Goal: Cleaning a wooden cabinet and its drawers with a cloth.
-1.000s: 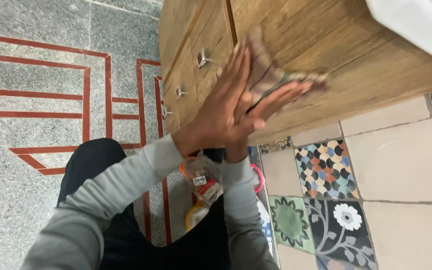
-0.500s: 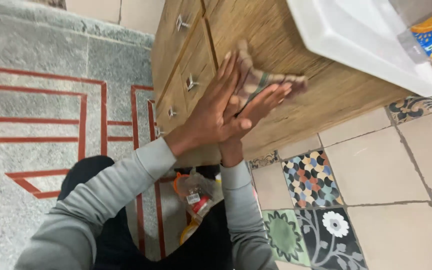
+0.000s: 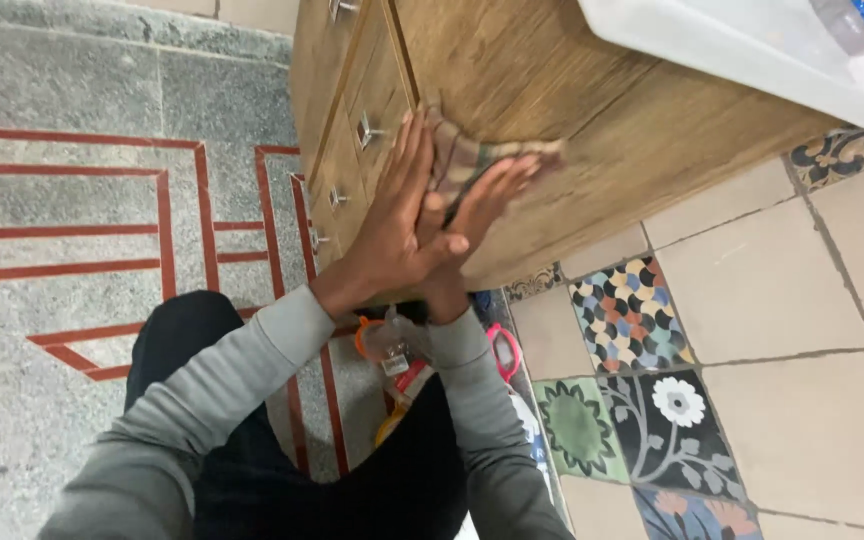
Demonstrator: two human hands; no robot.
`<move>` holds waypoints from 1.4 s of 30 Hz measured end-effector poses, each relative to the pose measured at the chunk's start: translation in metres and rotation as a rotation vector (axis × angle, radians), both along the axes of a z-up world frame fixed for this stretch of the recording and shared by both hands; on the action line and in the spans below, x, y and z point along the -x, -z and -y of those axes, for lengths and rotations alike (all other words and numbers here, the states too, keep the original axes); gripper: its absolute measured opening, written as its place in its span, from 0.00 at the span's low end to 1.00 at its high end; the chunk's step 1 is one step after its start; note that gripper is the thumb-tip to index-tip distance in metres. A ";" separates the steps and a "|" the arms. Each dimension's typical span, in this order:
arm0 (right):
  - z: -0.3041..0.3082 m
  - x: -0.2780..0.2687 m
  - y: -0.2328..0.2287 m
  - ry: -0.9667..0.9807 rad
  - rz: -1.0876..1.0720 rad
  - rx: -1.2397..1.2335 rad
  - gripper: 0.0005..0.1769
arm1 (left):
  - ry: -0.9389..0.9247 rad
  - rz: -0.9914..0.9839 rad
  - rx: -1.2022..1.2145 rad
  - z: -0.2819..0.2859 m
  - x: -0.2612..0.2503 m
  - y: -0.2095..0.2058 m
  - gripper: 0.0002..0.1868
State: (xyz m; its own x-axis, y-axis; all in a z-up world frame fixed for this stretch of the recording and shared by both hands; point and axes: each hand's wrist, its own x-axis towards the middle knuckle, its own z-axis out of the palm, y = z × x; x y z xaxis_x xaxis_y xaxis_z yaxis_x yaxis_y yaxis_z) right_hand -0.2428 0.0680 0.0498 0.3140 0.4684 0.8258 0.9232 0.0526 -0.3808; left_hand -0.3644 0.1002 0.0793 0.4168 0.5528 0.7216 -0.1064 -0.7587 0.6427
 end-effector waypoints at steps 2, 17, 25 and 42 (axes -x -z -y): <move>-0.014 -0.005 -0.003 0.029 0.057 -0.066 0.45 | 0.011 0.018 -0.016 -0.007 0.000 -0.004 0.62; 0.051 0.036 0.088 -0.428 -0.091 0.222 0.36 | 0.099 0.012 0.025 0.024 0.040 0.071 0.56; 0.050 0.038 0.084 -0.455 -0.700 -0.067 0.40 | -0.071 -0.213 -0.167 0.029 0.039 0.056 0.46; 0.051 -0.108 0.189 -0.157 0.400 0.231 0.22 | 0.039 -0.243 -0.238 0.006 0.014 0.149 0.38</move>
State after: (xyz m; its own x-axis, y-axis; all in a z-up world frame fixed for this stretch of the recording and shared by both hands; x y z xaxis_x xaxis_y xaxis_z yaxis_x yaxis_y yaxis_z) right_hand -0.1344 0.0173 -0.1396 -0.0958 0.6703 0.7359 0.9872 0.1585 -0.0158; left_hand -0.3787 0.0944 -0.0693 0.6100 0.3614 0.7052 -0.0038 -0.8886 0.4586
